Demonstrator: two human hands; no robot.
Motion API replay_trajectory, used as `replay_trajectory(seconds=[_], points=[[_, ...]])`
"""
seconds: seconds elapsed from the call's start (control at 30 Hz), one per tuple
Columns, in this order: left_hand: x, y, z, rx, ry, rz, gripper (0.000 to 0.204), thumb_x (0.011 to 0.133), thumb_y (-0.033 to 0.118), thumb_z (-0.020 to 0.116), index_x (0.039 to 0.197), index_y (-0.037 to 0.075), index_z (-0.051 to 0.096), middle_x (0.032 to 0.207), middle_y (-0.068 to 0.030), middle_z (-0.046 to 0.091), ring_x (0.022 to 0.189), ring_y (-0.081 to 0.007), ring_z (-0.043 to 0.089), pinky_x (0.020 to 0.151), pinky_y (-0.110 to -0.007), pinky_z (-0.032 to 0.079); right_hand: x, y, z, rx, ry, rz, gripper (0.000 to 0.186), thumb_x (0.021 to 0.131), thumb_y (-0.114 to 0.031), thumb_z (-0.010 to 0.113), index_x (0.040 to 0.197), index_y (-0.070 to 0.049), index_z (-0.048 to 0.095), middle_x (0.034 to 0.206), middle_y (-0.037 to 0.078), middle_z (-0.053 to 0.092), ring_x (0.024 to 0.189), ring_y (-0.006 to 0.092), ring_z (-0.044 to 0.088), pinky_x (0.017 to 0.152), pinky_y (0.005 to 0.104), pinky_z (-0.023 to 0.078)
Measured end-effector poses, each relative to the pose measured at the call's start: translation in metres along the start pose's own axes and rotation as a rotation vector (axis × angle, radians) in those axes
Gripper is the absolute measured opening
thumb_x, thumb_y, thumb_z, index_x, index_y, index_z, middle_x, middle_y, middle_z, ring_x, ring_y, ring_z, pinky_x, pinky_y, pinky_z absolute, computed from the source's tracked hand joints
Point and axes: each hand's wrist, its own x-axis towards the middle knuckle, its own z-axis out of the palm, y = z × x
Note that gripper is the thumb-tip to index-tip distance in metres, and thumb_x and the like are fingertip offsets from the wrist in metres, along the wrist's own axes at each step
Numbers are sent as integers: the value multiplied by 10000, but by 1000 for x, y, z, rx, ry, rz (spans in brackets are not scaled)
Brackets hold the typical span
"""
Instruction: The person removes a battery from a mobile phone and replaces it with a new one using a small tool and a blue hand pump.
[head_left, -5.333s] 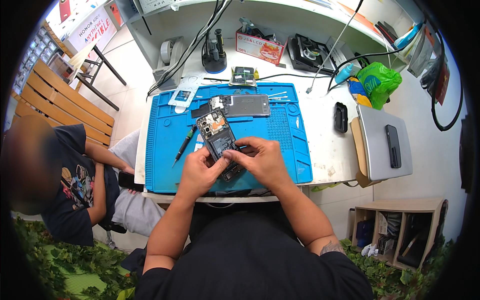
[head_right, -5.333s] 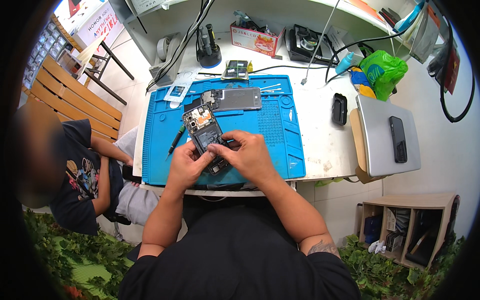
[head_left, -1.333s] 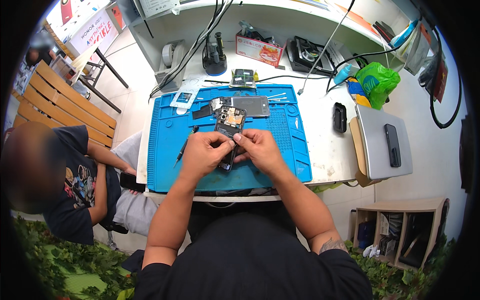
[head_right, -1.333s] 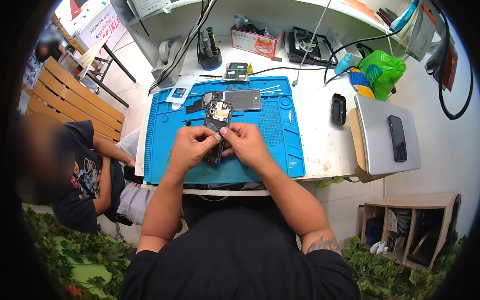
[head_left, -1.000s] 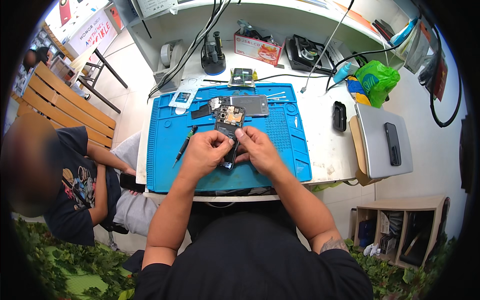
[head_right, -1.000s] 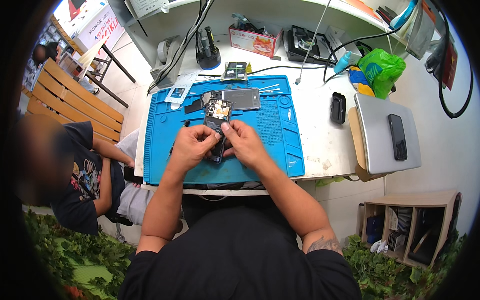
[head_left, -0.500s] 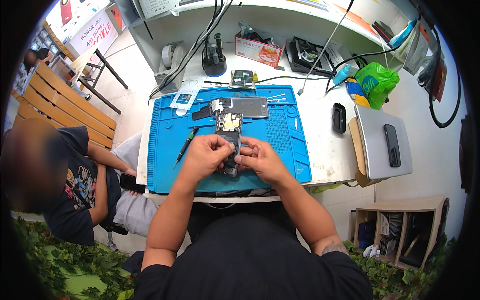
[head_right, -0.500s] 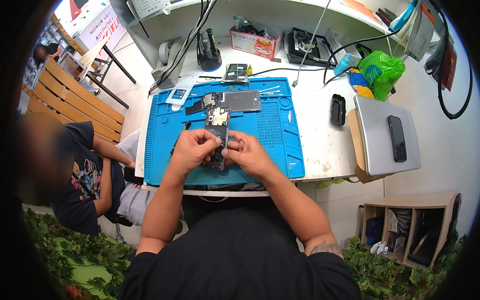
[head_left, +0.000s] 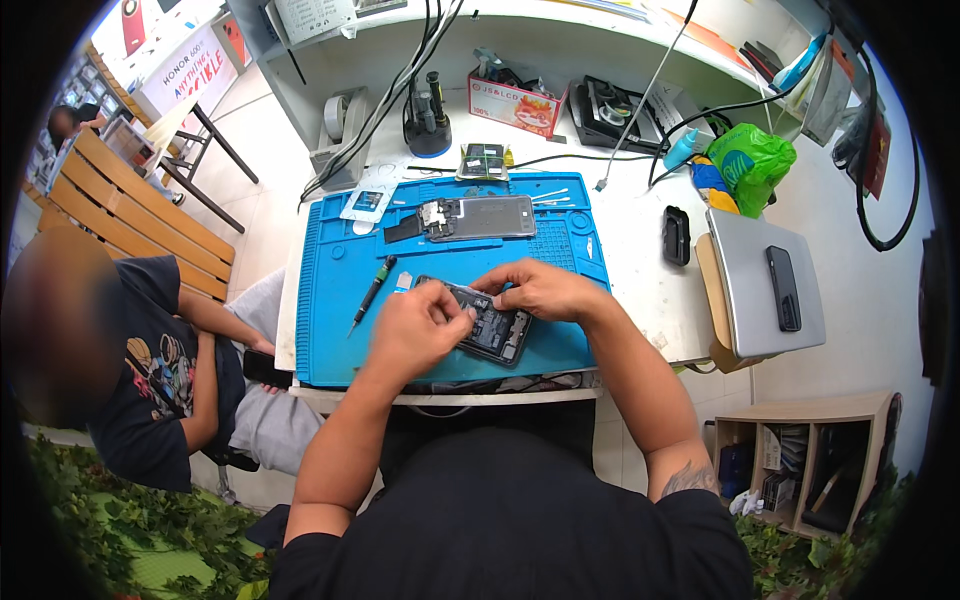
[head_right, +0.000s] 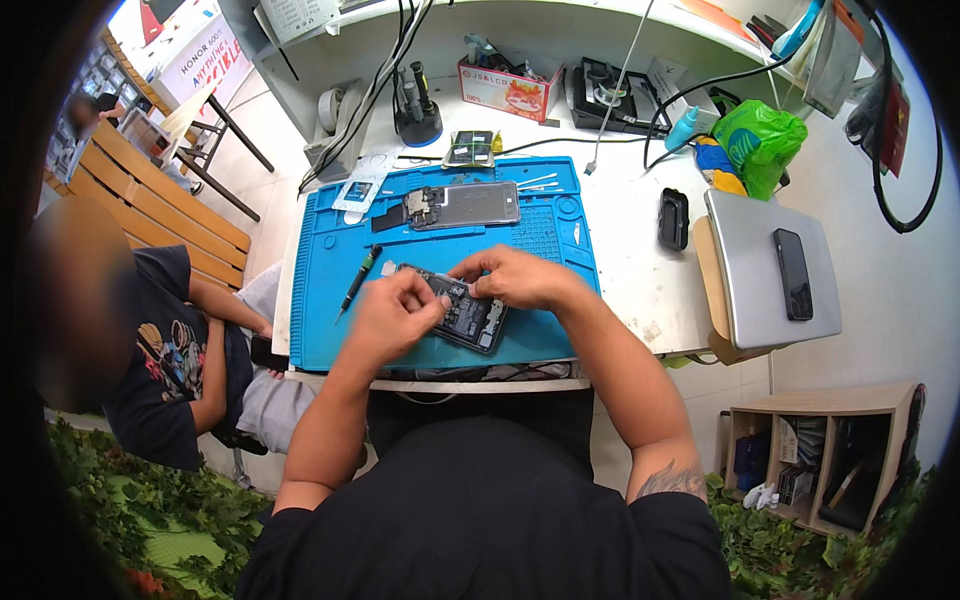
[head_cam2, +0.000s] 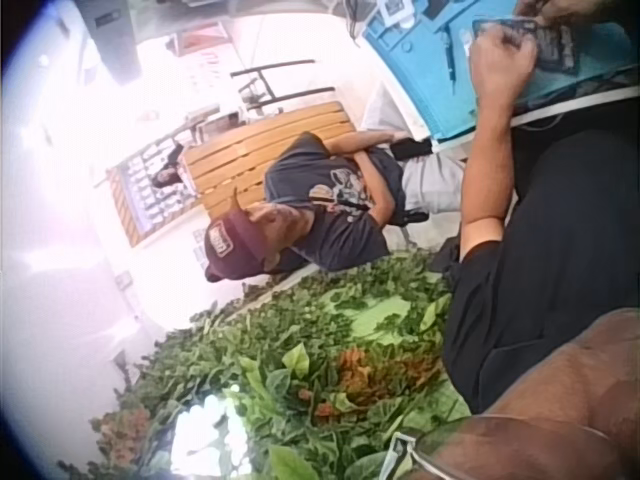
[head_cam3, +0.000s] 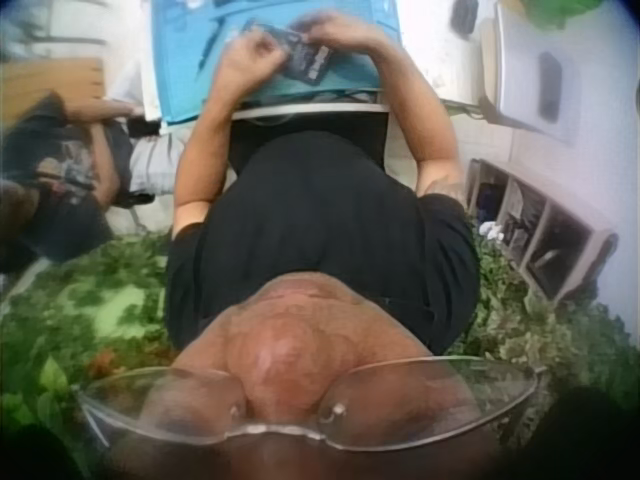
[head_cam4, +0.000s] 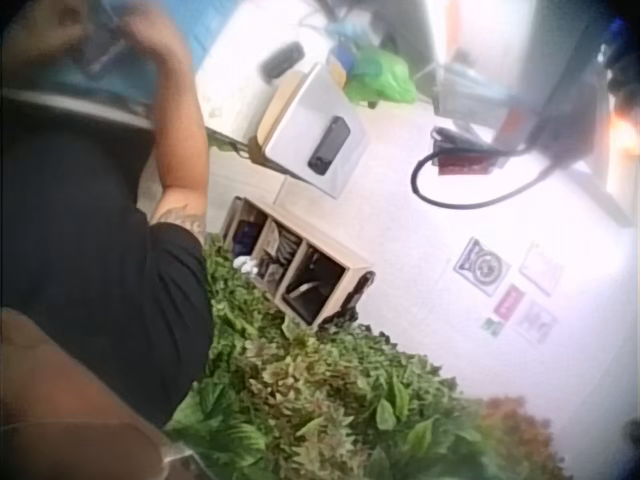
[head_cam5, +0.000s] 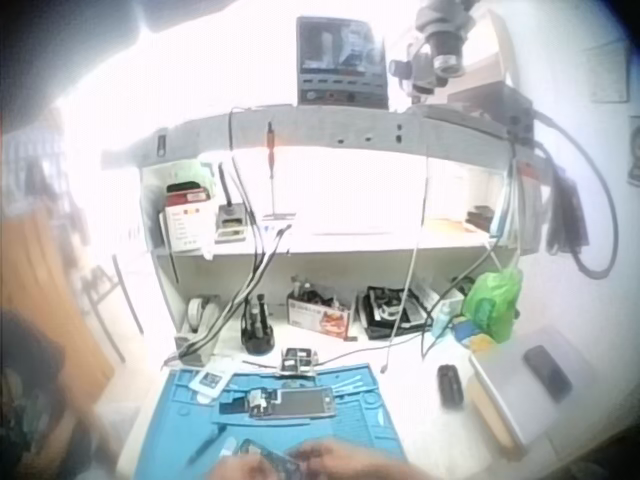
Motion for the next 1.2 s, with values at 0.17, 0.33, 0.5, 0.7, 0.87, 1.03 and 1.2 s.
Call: replay_trajectory(seconds=[0.17, 0.33, 0.5, 0.7, 0.87, 1.03, 1.2], points=[[15, 25, -23, -120, 131, 41, 216, 910, 211, 901, 877, 55, 755, 573, -14, 630, 495, -69, 539, 504, -285, 404, 4, -13, -12, -316, 72, -74, 442, 958, -32, 675, 1393, -3, 746, 1184, 188, 829, 1103, 271, 792, 973, 383, 604], [29, 51, -41, 46, 34, 196, 179, 947, 143, 882, 970, 21, 753, 672, -11, 688, 566, -39, 570, 529, -255, 418, 10, -7, 14, -374, 362, -275, 325, 953, -32, 719, 1273, 5, 767, 1084, 241, 810, 1033, 395, 791, 935, 476, 615], [87, 134, 12, -9, -233, 655, 178, 951, 154, 841, 1030, 12, 769, 797, -72, 759, 700, -140, 715, 689, -308, 581, 2, 34, 34, -475, 690, -525, 277, 954, -67, 743, 1217, 19, 756, 1156, 259, 764, 1120, 478, 718, 974, 534, 578], [223, 201, 170, -102, -375, 633, 587, 960, 281, 788, 1454, -15, 675, 1276, -218, 788, 1125, -351, 780, 1019, -413, 601, -31, 20, 42, -510, 587, -319, 453, 943, -131, 774, 1372, -15, 688, 1378, 255, 690, 1392, 516, 547, 1196, 594, 416], [311, 225, 261, 19, -41, 397, 793, 897, 384, 906, 1522, 14, 588, 1455, -256, 634, 1332, -446, 658, 1132, -501, 545, -29, 46, 46, -408, 648, -601, 417, 1017, -265, 736, 1388, -76, 713, 1444, 167, 661, 1336, 407, 594, 1196, 541, 420], [344, 231, 299, -75, 107, 401, 557, 903, 304, 907, 1378, 77, 725, 1421, -252, 647, 1296, -454, 672, 1094, -507, 565, -23, 43, 34, -829, 533, -347, 394, 1046, -373, 681, 1356, -138, 742, 1383, 88, 685, 1333, 317, 622, 1165, 504, 458], [356, 234, 303, 32, 30, 412, 326, 933, 247, 860, 1211, 81, 822, 1299, -223, 721, 1195, -421, 730, 1055, -498, 585, -28, 24, 34, -868, 497, -285, 391, 1056, -379, 693, 1351, -128, 747, 1404, 100, 687, 1337, 331, 617, 1165, 510, 463]])
